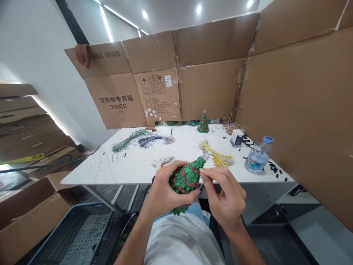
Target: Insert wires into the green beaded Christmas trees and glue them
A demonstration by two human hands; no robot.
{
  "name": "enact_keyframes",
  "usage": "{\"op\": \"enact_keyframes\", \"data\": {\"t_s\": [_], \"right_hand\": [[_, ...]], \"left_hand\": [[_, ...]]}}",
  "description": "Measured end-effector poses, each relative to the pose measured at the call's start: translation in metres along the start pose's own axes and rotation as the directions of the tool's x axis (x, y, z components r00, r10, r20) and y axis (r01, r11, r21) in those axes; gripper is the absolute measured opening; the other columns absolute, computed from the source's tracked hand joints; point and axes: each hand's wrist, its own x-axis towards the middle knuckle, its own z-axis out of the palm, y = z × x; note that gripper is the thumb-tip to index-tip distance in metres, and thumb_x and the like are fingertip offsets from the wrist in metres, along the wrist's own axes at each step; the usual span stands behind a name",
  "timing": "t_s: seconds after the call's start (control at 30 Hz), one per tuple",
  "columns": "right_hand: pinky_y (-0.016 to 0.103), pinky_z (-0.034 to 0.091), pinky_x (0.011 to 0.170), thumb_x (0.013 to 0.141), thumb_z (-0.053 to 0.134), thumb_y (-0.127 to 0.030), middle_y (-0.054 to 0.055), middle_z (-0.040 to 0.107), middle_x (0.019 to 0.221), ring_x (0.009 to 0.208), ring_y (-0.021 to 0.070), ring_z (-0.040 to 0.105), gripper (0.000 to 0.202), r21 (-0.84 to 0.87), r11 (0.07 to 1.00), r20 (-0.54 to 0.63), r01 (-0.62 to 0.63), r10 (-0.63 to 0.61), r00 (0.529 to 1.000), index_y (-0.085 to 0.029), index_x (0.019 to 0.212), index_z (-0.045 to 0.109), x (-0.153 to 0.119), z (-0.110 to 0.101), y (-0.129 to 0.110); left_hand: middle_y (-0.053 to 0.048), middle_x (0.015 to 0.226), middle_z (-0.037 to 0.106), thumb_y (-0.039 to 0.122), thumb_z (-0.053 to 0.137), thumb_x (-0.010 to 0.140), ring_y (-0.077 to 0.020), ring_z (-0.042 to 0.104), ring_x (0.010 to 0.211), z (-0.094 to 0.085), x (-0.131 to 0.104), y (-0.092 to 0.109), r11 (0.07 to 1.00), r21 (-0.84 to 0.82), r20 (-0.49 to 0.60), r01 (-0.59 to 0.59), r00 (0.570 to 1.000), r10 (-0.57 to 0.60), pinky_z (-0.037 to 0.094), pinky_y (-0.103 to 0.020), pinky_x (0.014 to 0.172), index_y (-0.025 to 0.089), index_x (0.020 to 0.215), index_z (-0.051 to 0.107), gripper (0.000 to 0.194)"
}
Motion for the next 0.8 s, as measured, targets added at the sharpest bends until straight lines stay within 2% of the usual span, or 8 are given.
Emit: {"op": "enact_keyframes", "data": {"t_s": [0.17,0.23,0.3,0.43,0.53,0.57,0.7,0.8], "right_hand": [[0.033,0.06,0.068,0.097,0.075,-0.012,0.004,0.073,0.096,0.079,0.0188,0.069,0.024,0.133,0.981,-0.13,-0.143,0.16,0.978,-0.024,0.117,0.078,-0.009,0.009,0.002],[0.032,0.058,0.065,0.1,0.074,-0.02,0.004,0.07,0.098,0.074,0.0168,0.067,0.017,0.191,0.953,-0.192,-0.234,0.27,0.943,-0.022,0.117,0.077,-0.013,0.013,0.006],[0.029,0.056,0.062,0.102,0.074,-0.029,0.003,0.069,0.096,0.07,0.015,0.066,0.015,0.23,0.902,-0.17,-0.366,0.408,0.897,-0.021,0.115,0.074,-0.018,0.017,0.014],[0.026,0.053,0.06,0.102,0.073,-0.049,0.003,0.072,0.088,0.07,0.0159,0.066,0.029,0.149,0.73,0.158,-0.667,0.648,0.745,-0.02,0.108,0.073,-0.032,0.037,0.029],[0.027,0.052,0.057,0.099,0.071,-0.062,0.004,0.075,0.084,0.067,0.0177,0.067,0.043,0.034,0.643,0.479,-0.765,0.661,0.577,-0.02,0.103,0.071,-0.048,0.065,0.032],[0.028,0.052,0.057,0.097,0.071,-0.066,0.004,0.075,0.081,0.066,0.0183,0.066,0.046,0.017,0.636,0.536,-0.771,0.645,0.544,-0.02,0.101,0.071,-0.054,0.076,0.031],[0.03,0.053,0.057,0.099,0.062,-0.072,0.006,0.075,0.079,0.064,0.0204,0.067,0.052,-0.006,0.637,0.633,-0.771,0.599,0.49,-0.021,0.094,0.07,-0.076,0.121,0.024],[0.033,0.054,0.062,0.104,0.053,-0.068,0.006,0.075,0.077,0.066,0.0223,0.068,0.049,-0.063,0.664,0.652,-0.745,0.593,0.473,-0.022,0.091,0.067,-0.089,0.151,0.018]], "left_hand": [[0.003,0.098,0.078,0.032,0.097,0.071,-0.019,0.07,0.089,0.002,0.0,0.003,0.986,-0.144,-0.009,0.086,0.996,-0.088,0.055,-0.028,0.084,0.025,0.113,0.074,0.048],[0.001,0.1,0.078,0.038,0.099,0.071,-0.0209,0.071,0.093,-0.004,0.0,-0.001,0.969,-0.208,-0.019,0.136,0.99,-0.143,0.056,-0.029,0.086,0.025,0.113,0.074,0.05],[0.0,0.103,0.079,0.041,0.099,0.072,-0.0226,0.073,0.097,-0.014,0.0,-0.008,0.944,-0.278,-0.03,0.179,0.98,-0.195,0.057,-0.03,0.089,0.024,0.113,0.075,0.05],[-0.002,0.096,0.077,0.045,0.098,0.073,-0.0235,0.075,0.089,-0.045,-0.004,-0.021,0.852,-0.474,-0.068,0.223,0.955,-0.288,0.062,-0.033,0.083,0.021,0.105,0.075,0.047],[-0.002,0.089,0.076,0.047,0.099,0.07,-0.0236,0.076,0.077,-0.072,-0.011,-0.029,0.738,-0.641,-0.115,0.209,0.925,-0.362,0.066,-0.036,0.075,0.02,0.104,0.072,0.051],[-0.002,0.088,0.077,0.047,0.1,0.069,-0.0236,0.076,0.074,-0.081,-0.014,-0.032,0.709,-0.679,-0.143,0.193,0.912,-0.385,0.066,-0.037,0.074,0.02,0.105,0.071,0.053],[-0.007,0.097,0.081,0.046,0.098,0.071,-0.0259,0.08,0.081,-0.114,-0.031,-0.04,0.654,-0.75,-0.267,0.096,0.862,-0.432,0.068,-0.037,0.077,0.017,0.11,0.074,0.054],[-0.012,0.109,0.082,0.05,0.09,0.077,-0.0302,0.082,0.094,-0.134,-0.043,-0.044,0.596,-0.802,-0.276,0.032,0.866,-0.417,0.069,-0.039,0.08,0.017,0.121,0.075,0.058]]}}
